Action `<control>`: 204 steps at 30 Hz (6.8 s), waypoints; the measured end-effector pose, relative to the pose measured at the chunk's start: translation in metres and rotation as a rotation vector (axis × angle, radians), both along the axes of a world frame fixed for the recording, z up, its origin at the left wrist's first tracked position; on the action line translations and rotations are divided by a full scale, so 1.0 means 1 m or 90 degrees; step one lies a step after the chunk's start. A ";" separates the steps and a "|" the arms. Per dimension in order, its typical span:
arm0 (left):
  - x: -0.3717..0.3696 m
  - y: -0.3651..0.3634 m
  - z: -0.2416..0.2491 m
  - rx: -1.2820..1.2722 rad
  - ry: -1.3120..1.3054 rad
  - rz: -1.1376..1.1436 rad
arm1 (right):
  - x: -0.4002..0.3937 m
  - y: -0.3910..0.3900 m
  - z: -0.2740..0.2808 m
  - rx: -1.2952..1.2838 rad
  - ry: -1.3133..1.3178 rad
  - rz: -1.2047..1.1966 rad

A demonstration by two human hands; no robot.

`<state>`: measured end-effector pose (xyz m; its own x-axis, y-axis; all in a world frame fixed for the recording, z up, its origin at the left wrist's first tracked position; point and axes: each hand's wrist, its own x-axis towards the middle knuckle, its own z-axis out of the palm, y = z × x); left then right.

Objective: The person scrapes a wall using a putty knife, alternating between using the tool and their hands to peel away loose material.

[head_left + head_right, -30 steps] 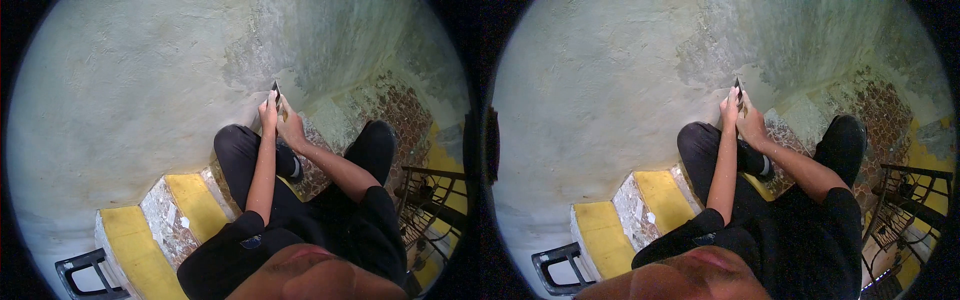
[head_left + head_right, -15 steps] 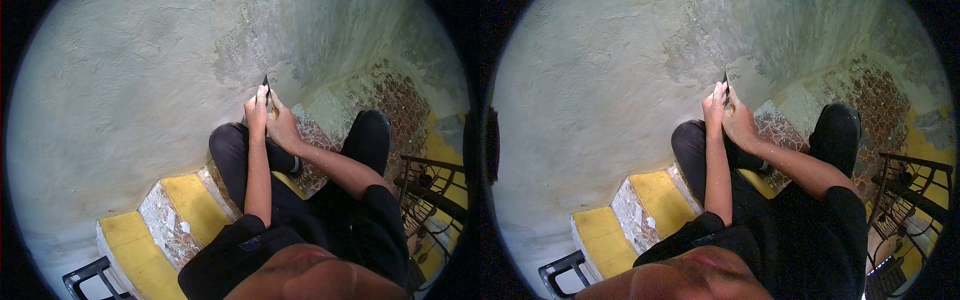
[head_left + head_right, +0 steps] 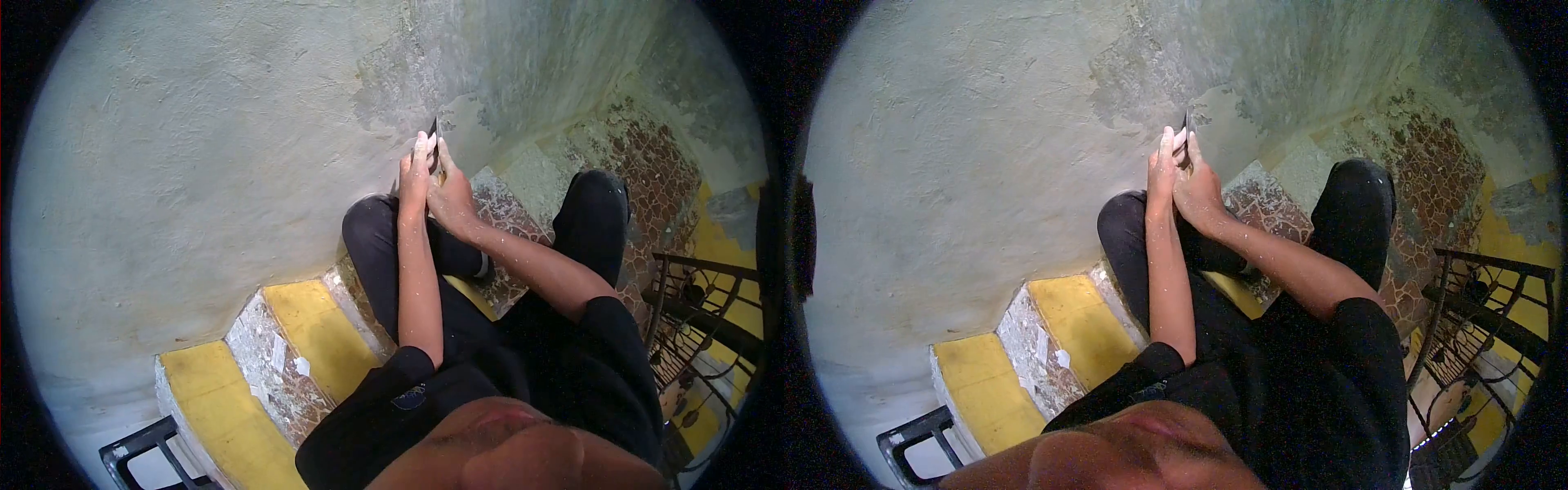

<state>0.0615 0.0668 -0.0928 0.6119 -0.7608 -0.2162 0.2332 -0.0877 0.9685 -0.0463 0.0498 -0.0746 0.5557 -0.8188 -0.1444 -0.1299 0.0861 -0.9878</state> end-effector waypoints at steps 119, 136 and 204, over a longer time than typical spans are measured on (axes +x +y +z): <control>0.000 0.052 0.046 -0.068 -0.139 0.063 | -0.071 -0.048 0.100 0.382 -0.015 0.375; 0.010 0.057 0.042 -0.108 0.096 0.104 | -0.080 -0.051 0.105 0.065 0.161 0.279; -0.013 0.013 0.024 -0.302 0.205 0.468 | 0.004 -0.053 -0.018 0.132 0.238 0.176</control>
<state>0.0487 0.0799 -0.0684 0.9397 -0.2578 -0.2246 0.3362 0.5771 0.7443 -0.0424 -0.0036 -0.0927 0.6276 -0.5812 -0.5180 -0.5165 0.1870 -0.8356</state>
